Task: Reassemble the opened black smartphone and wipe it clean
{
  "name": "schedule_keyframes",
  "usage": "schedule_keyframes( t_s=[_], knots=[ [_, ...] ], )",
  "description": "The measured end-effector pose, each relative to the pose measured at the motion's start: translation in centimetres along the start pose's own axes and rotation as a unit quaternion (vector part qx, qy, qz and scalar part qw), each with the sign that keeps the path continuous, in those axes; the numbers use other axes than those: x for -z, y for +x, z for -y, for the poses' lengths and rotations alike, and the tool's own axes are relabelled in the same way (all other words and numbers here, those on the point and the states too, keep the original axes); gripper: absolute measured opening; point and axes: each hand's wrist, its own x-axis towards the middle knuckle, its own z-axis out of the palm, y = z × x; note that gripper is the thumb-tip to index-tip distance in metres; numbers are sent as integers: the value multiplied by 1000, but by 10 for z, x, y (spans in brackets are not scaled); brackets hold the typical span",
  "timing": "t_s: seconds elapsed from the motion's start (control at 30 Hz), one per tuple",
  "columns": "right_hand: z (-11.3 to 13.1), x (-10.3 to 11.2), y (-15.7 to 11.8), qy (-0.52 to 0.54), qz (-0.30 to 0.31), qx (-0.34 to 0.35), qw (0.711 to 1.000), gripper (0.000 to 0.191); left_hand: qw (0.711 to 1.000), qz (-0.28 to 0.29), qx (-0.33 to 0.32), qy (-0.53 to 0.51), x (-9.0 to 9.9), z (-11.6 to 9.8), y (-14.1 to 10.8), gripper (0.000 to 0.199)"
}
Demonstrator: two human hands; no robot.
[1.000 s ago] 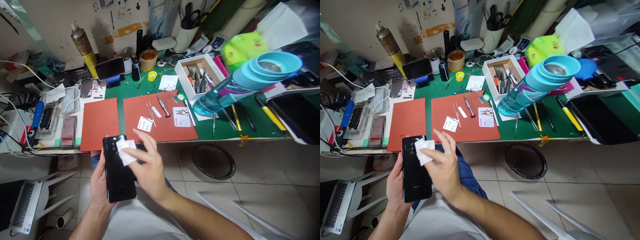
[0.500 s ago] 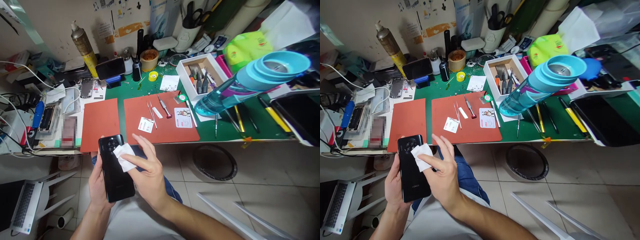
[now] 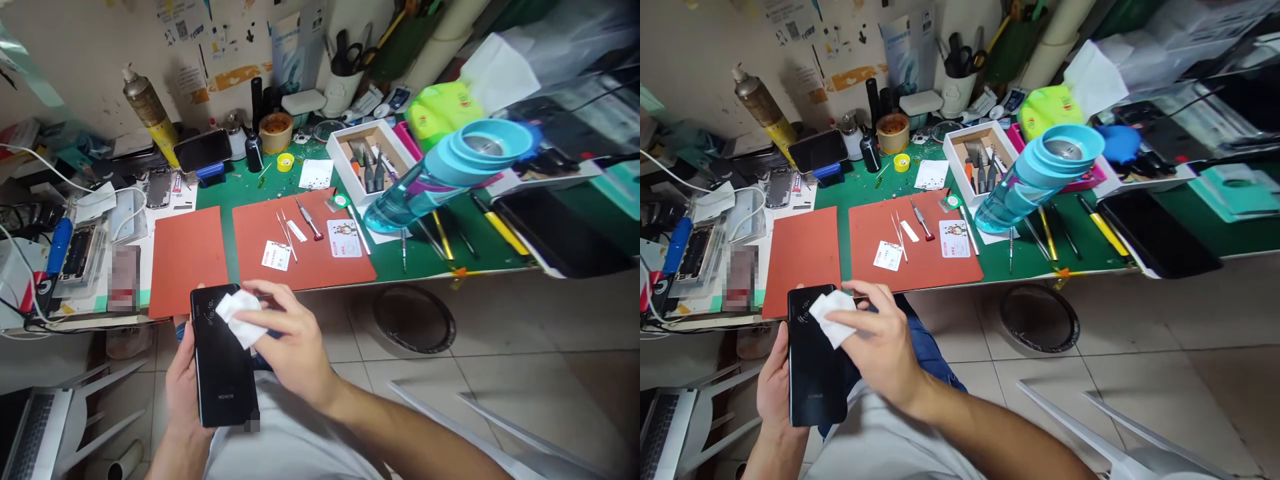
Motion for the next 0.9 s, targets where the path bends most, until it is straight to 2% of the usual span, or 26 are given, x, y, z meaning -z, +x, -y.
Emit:
schedule_keyframes(
  t_s=[0.07,0.13,0.2,0.27,0.33,0.37,0.43,0.5,0.6,0.67,0.7,0.77,0.8,0.83,0.9],
  knots=[
    [-3,-1,22,21,8,-42,999,24,999,47,19,-2,5,3,-1,58],
    [-8,2,40,6,7,-81,997,18,992,119,43,0,8,4,-2,62],
    [-15,12,54,-34,-14,-93,995,22,983,175,60,9,8,4,-3,67],
    [-24,30,64,-77,-55,-78,992,28,980,192,55,19,7,2,-5,69],
    [-34,54,70,-133,-98,-53,985,32,982,178,50,28,6,1,-7,67],
    [-39,66,71,-171,-93,-38,980,34,985,160,48,32,6,0,-8,65],
    [-45,89,69,-318,-46,25,947,44,991,120,38,42,8,1,-10,58],
    [-46,106,62,-423,-42,73,902,45,994,89,20,56,11,2,-11,55],
    [-35,119,43,-486,-138,101,857,39,994,58,-2,91,13,4,-13,61],
    [-23,115,26,-491,-205,85,842,32,994,36,-4,106,10,4,-14,66],
    [-17,110,16,-474,-218,72,850,27,994,25,1,110,7,4,-14,68],
    [-9,91,-8,-378,-152,51,912,21,994,-1,-2,113,1,7,-11,73],
    [-7,78,-21,-305,-78,47,948,21,993,-20,-12,116,-1,10,-8,76],
    [-7,65,-35,-244,-23,44,968,20,991,-42,-38,121,-4,14,-4,80],
    [-11,38,-60,-170,45,34,984,37,982,-91,-91,140,-8,22,5,81]
  ],
)
